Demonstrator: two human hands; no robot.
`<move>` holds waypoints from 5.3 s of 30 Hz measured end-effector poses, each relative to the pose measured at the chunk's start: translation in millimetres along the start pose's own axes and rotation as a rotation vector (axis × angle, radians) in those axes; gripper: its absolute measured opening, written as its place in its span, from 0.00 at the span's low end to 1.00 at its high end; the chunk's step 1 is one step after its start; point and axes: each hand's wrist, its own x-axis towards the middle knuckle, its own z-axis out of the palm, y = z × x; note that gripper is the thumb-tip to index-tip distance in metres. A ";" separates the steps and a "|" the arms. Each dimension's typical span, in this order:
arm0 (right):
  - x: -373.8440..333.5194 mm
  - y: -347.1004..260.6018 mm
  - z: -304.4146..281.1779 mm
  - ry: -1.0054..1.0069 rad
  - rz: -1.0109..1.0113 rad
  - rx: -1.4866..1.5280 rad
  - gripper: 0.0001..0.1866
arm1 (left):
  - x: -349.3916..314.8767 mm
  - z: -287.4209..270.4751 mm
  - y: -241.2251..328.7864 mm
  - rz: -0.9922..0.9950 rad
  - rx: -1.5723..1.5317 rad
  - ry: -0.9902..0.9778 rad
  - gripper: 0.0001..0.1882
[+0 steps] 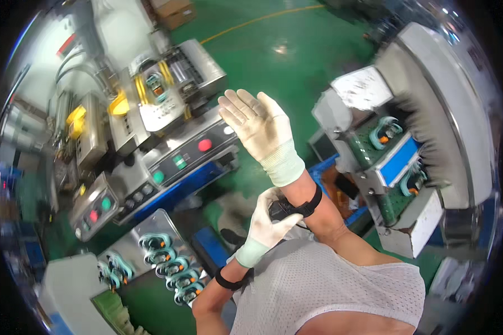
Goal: Operating a shoe pressing machine to attach soles and maintain sneaker shape on a factory assembly line.
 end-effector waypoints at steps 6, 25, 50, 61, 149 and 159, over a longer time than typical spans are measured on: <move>-3.6 165.2 4.5 -0.135 0.257 -0.128 0.18 | -70.8 -88.8 -12.8 0.018 -0.125 0.286 0.36; -39.8 380.2 8.7 -1.388 -0.660 -1.539 0.19 | -160.8 -182.6 -61.5 -0.010 -0.063 0.659 0.37; -62.6 330.8 -86.7 -1.615 0.751 -1.947 0.21 | -302.9 -178.8 -200.5 -0.131 -0.309 1.409 0.21; -101.0 245.2 -163.0 -1.205 0.943 -2.588 0.18 | -632.3 -161.1 -454.8 -0.865 -0.302 2.239 0.23; -6.2 1.4 -45.4 -0.005 0.341 -0.924 0.24 | -124.0 -383.0 192.8 -0.274 0.837 0.102 0.21; 18.8 26.8 -14.2 -0.120 0.399 -0.940 0.21 | -187.5 -360.0 233.5 -0.165 0.941 0.491 0.19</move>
